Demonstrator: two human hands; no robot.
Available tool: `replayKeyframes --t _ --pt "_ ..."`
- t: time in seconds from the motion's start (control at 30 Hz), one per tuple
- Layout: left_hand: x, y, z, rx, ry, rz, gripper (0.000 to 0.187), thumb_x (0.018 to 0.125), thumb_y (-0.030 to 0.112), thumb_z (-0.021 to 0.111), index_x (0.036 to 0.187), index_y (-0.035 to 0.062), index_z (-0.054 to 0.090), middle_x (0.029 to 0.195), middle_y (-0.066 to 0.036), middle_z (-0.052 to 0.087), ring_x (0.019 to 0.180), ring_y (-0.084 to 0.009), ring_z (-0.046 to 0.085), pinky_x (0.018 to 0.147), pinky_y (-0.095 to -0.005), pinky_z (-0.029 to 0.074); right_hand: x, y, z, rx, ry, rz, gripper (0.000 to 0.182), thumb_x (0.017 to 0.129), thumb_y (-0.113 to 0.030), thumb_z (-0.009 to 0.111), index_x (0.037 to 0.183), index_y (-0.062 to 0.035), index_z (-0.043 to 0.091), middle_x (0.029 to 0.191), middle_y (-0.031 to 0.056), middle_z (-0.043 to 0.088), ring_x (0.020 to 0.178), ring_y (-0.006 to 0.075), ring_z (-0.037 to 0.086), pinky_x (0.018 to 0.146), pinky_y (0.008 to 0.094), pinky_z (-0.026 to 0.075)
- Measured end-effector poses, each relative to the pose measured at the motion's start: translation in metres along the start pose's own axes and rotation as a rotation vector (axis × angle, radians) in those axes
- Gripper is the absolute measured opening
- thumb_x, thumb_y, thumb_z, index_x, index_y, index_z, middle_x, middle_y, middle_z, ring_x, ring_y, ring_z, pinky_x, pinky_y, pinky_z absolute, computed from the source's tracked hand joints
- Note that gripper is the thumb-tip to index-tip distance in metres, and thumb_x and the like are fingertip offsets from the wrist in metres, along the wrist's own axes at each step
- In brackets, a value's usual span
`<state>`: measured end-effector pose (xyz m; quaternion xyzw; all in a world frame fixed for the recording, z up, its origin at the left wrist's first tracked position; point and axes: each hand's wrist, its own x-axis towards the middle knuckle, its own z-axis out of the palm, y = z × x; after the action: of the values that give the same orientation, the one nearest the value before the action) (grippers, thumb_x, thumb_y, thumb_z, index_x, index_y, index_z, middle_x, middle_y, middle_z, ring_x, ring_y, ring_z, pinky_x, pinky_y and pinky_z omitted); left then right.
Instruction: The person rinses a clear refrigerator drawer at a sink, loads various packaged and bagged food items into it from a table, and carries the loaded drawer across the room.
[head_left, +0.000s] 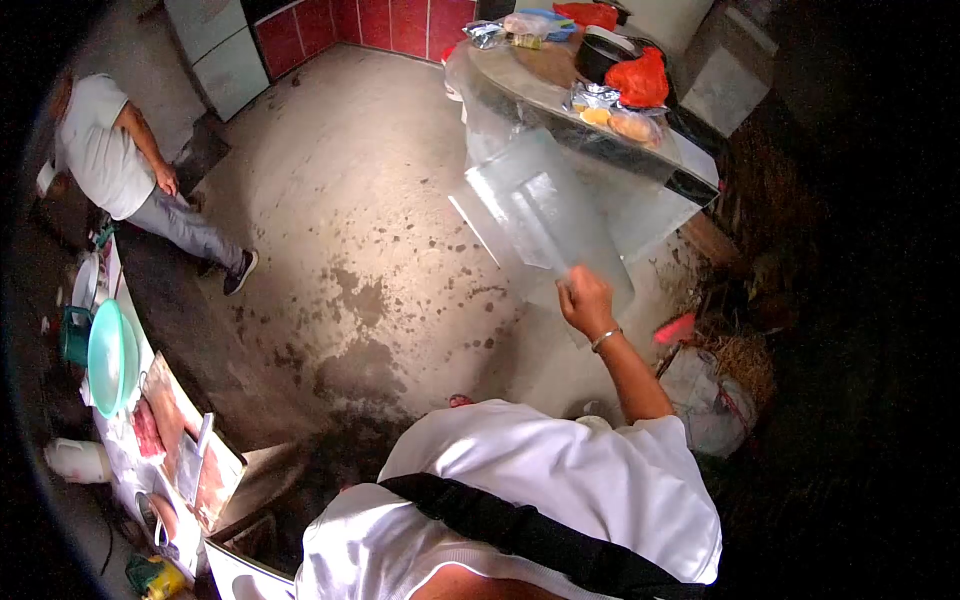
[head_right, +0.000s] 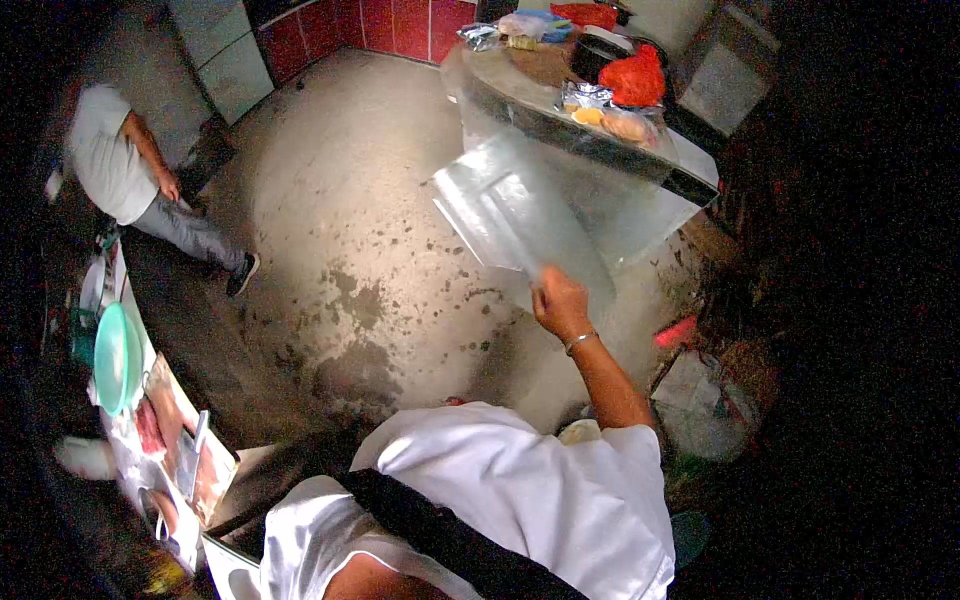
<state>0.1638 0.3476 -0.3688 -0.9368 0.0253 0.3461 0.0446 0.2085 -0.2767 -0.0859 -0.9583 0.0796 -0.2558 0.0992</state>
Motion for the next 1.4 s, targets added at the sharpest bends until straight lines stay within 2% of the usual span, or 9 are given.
replayKeyframes --t 0.23,0.47,0.5,0.63,0.73,0.83,1.03,1.17,1.4 --pt "0.015 -0.012 0.007 -0.030 0.003 -0.036 0.049 0.086 0.037 0.042 0.123 0.0046 0.042 0.126 -0.010 0.041 0.117 -0.0265 0.037 0.098 -0.0429 0.023 -0.070 0.056 0.039 -0.104 -0.121 0.413 0.020 0.075 -0.018 0.062 0.081 -0.0057 0.047 0.072 0.0148 0.057 0.069 0.0374 0.056 0.059 0.0463 0.042" --pt "0.029 -0.024 0.008 -0.014 0.007 -0.047 0.044 0.086 0.033 0.043 0.119 0.0048 0.044 0.122 -0.009 0.043 0.113 -0.0256 0.040 0.094 -0.0418 0.026 -0.144 0.098 0.059 -0.228 -0.227 0.810 0.025 0.073 -0.017 0.063 0.086 -0.0012 0.049 0.080 0.0184 0.061 0.074 0.0362 0.060 0.066 0.0460 0.047" --pt "0.029 -0.024 0.008 -0.012 0.006 -0.049 0.043 0.086 0.033 0.043 0.119 0.0049 0.044 0.122 -0.009 0.044 0.113 -0.0255 0.040 0.093 -0.0416 0.026 -0.144 0.095 0.052 -0.254 -0.291 0.890 0.026 0.074 -0.018 0.061 0.091 -0.0017 0.051 0.085 0.0193 0.062 0.079 0.0363 0.061 0.070 0.0463 0.048" --pt "0.033 -0.026 0.005 -0.013 0.005 -0.052 0.041 0.086 0.031 0.043 0.117 0.0050 0.045 0.119 -0.008 0.045 0.110 -0.0250 0.041 0.091 -0.0410 0.028 -0.179 0.103 0.047 -0.309 -0.310 1.127 0.028 0.076 -0.024 0.056 0.095 -0.0038 0.051 0.095 0.0207 0.062 0.087 0.0379 0.060 0.075 0.0454 0.048" --pt "0.038 -0.026 0.006 -0.011 0.000 -0.053 0.038 0.086 0.030 0.043 0.115 0.0051 0.046 0.117 -0.008 0.046 0.108 -0.0247 0.042 0.089 -0.0405 0.029 -0.190 0.099 0.030 -0.342 -0.386 1.316 0.031 0.075 -0.025 0.056 0.098 -0.0048 0.052 0.097 0.0198 0.062 0.090 0.0370 0.060 0.077 0.0446 0.048" --pt "0.044 -0.026 0.005 -0.010 0.005 -0.053 0.036 0.086 0.028 0.043 0.114 0.0053 0.047 0.116 -0.008 0.047 0.107 -0.0243 0.043 0.088 -0.0400 0.030 -0.202 0.103 0.026 -0.411 -0.352 1.451 0.032 0.074 -0.024 0.055 0.100 -0.0059 0.053 0.098 0.0185 0.063 0.091 0.0357 0.061 0.078 0.0445 0.048" --pt "0.052 -0.028 0.006 -0.007 0.009 -0.051 0.032 0.086 0.025 0.043 0.111 0.0055 0.049 0.112 -0.007 0.049 0.103 -0.0236 0.045 0.084 -0.0391 0.033 -0.200 0.105 0.017 -0.404 -0.233 1.523 0.032 0.072 -0.023 0.056 0.098 -0.0049 0.053 0.096 0.0190 0.063 0.088 0.0363 0.062 0.076 0.0452 0.048" --pt "0.056 -0.030 0.006 0.001 0.009 -0.051 0.030 0.086 0.023 0.044 0.109 0.0057 0.050 0.110 -0.007 0.050 0.101 -0.0231 0.047 0.082 -0.0384 0.034 -0.212 0.121 0.031 -0.391 -0.176 1.446 0.034 0.071 -0.023 0.057 0.097 -0.0032 0.052 0.091 0.0210 0.063 0.085 0.0380 0.062 0.075 0.0461 0.048" --pt "0.067 -0.033 0.009 0.016 0.021 -0.042 0.026 0.086 0.020 0.044 0.106 0.0059 0.052 0.106 -0.006 0.052 0.097 -0.0223 0.049 0.078 -0.0373 0.037 -0.185 0.115 0.036 -0.349 -0.124 1.333 0.029 0.072 -0.023 0.055 0.094 -0.0033 0.053 0.090 0.0227 0.063 0.084 0.0391 0.061 0.075 0.0469 0.047"
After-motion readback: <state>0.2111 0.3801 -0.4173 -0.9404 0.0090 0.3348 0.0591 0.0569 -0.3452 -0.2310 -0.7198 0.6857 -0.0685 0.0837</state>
